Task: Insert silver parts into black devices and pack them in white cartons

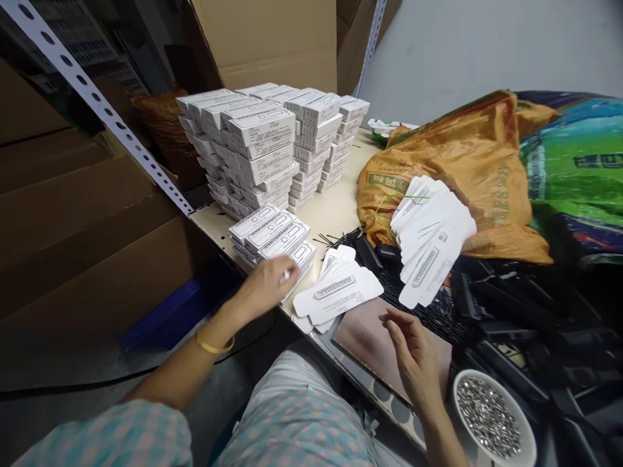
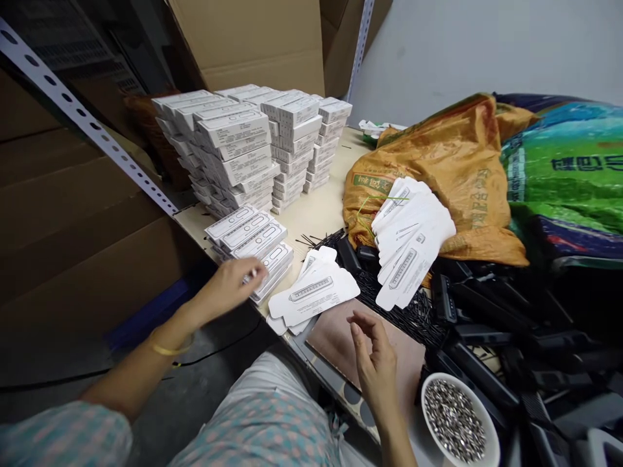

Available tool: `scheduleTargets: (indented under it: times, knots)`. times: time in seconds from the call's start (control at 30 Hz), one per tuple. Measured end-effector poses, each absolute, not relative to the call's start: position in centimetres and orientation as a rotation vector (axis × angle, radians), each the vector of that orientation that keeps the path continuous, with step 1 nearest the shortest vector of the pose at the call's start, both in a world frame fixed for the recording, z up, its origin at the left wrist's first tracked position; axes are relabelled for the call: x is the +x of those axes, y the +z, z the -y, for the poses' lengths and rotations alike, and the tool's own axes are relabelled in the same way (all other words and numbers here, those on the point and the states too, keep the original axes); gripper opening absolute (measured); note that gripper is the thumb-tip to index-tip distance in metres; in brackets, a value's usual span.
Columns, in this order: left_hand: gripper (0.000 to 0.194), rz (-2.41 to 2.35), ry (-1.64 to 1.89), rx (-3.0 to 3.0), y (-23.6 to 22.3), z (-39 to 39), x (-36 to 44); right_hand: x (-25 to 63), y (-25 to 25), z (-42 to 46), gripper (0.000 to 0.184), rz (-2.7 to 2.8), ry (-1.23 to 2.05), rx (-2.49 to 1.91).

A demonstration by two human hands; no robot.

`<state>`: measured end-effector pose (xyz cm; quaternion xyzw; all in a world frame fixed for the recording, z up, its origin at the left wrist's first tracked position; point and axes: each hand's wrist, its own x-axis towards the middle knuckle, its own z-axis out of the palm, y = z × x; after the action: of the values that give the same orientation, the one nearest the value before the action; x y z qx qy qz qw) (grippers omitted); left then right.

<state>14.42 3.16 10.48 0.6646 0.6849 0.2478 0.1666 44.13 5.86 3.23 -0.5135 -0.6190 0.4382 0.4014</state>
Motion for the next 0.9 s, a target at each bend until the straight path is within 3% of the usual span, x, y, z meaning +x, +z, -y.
scheduleTargets:
  times: [0.13,0.43,0.67,0.9]
  knots:
    - [0.010,-1.339,0.421,1.219,4.5,4.5,16.9,43.6,3.6,-5.6,0.028,1.623,1.175,-1.272]
    - [0.024,-1.330,0.313,0.465,-6.3,14.0,10.3,42.8,3.2,-5.1,0.029,1.742,1.291,-1.229]
    - [0.035,-1.411,0.594,-0.120,-13.5,10.2,8.9,39.8,3.3,-3.9,0.031,1.790,1.449,-1.115]
    - [0.034,-1.342,1.025,-0.365,-16.2,6.1,12.2,35.2,2.5,-1.8,0.023,2.166,1.558,-0.922]
